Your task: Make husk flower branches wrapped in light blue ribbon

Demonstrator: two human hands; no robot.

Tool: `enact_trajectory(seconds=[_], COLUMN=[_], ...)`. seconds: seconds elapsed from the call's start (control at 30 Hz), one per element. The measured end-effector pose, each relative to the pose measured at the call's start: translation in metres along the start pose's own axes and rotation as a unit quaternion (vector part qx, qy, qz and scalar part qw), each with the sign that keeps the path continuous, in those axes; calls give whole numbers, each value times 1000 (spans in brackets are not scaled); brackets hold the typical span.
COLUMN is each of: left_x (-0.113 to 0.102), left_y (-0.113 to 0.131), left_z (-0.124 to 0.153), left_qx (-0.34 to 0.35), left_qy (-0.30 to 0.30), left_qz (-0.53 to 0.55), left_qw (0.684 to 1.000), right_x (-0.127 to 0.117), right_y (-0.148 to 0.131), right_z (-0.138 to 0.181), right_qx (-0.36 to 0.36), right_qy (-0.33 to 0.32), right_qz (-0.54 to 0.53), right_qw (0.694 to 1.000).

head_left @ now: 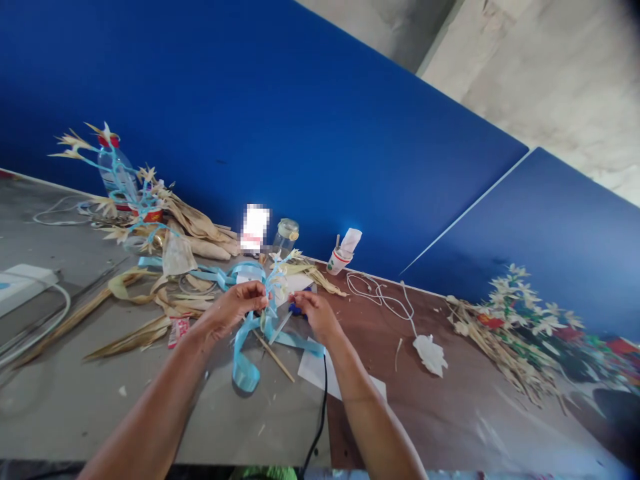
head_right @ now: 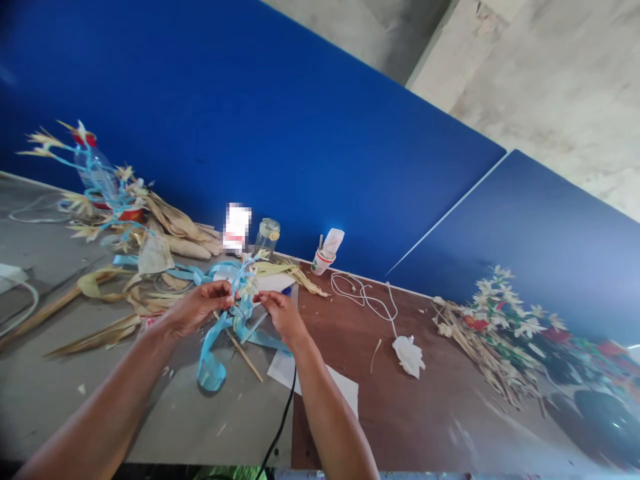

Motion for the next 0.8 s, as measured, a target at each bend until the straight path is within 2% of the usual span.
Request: enact_trajectory(seconds=[0.1,0.2,0.27,0.33,0.57,0.7,0.8], left_x=[-4,-6,-6,-7,-13,-15,-15], left_y=[2,6,8,8,2,-1,-2], left_z=[0,1,1,1,-4,-5,-5], left_qx=[7,16,20,22,21,13,6], left_qy=[7,19,30,46,71,86,89], left_qz=[-15,-37,-66,-106,-230,-280,-280], left_qw=[1000,999,997,993,970,956,956], right_x=[34,61,68,67,65,64,60], right_y=[-11,-14,-11,-8,-5,-5,-9], right_z=[1,4,5,3,0,2,2], right_qx=[52,121,164,177,155,149,113], right_qy=[-69,-128,-135,-119,-98,-89,-80], right_qz=[-180,-263,-288,-296,-277,-241,-180], right_qw=[980,948,934,931,943,955,974])
Point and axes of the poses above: each hand's wrist, its own z-axis away from the middle knuckle, its own x-axis out of the palm, y = z × x, the point moved 7 cm from there along -z, towards the middle knuckle, and after that the axes turned 4 degrees about -x, right-handed, at the moved point
